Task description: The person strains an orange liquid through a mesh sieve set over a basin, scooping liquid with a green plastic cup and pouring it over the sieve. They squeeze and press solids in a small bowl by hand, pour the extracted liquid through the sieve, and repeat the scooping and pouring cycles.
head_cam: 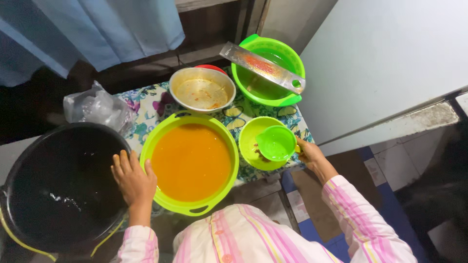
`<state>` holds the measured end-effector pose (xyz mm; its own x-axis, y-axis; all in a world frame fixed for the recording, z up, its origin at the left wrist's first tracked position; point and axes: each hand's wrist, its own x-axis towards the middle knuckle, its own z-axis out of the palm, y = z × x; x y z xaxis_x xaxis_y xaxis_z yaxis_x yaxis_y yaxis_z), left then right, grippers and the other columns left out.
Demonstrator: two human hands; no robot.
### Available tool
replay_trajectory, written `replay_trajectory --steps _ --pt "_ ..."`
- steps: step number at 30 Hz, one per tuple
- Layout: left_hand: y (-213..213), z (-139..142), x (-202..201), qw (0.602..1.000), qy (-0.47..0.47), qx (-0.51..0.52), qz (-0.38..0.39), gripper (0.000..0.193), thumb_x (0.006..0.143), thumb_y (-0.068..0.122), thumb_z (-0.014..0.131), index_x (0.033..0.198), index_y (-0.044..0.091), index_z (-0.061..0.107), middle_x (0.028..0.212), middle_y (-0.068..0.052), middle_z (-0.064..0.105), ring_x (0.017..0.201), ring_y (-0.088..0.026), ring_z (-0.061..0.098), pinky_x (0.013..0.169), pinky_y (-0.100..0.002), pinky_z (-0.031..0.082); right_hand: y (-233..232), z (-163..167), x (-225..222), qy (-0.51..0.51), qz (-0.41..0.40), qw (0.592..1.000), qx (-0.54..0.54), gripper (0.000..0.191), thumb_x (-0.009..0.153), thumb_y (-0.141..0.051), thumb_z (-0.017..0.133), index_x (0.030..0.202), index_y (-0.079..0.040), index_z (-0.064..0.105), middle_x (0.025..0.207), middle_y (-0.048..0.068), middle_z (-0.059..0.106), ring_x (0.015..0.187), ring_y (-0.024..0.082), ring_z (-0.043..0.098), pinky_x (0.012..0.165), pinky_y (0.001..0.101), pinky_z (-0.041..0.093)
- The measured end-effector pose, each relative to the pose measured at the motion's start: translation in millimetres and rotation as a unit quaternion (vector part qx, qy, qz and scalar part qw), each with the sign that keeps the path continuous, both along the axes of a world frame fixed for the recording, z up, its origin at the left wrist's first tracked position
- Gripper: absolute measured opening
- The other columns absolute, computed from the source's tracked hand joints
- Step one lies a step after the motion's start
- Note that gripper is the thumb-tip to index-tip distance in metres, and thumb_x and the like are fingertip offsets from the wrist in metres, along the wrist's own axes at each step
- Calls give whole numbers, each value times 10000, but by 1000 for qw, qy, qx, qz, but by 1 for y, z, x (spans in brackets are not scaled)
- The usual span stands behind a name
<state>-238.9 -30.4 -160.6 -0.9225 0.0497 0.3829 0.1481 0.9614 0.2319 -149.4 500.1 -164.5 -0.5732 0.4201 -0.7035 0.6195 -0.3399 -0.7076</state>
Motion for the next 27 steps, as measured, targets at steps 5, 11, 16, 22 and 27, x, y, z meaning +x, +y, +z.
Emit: replay_trajectory --steps 5,11,16,22,27 --pt "-3 1 2 1000 7 -21 -8 481 1037 308 603 1394 -13 588 1510 -261 517 1472 -457 413 1239 -575 319 9 -7 -3 -22 28 998 50 428 943 -501 690 738 -129 634 675 -9 517 568 119 349 511 290 256" --pt "-5 2 3 1000 20 -18 -14 485 1019 311 629 1366 -25 593 1479 -271 530 1448 -460 438 1232 -567 337 11 -14 -11 -30 39 996 75 437 936 -511 681 742 -120 658 676 -7 525 567 112 352 522 292 258" --pt "-4 3 0 999 30 -9 -17 481 1001 304 651 1346 -29 600 1462 -277 546 1425 -455 462 1222 -550 351 12 -20 -18 -35 32 995 91 445 939 -512 695 760 -105 683 684 -4 502 586 118 349 540 297 268" --pt "-3 7 1 999 33 4 -21 479 986 282 667 1339 -36 609 1442 -275 556 1403 -455 479 1209 -547 370 15 -24 -25 -53 50 989 130 452 947 -500 676 776 -82 673 710 27 549 636 150 406 583 326 326" --pt "-2 8 1 999 30 4 -18 482 989 284 665 1343 -38 608 1444 -275 559 1410 -448 477 1213 -540 371 13 -21 -26 -58 76 983 156 475 959 -503 656 800 -56 678 764 49 587 687 161 455 649 336 374"
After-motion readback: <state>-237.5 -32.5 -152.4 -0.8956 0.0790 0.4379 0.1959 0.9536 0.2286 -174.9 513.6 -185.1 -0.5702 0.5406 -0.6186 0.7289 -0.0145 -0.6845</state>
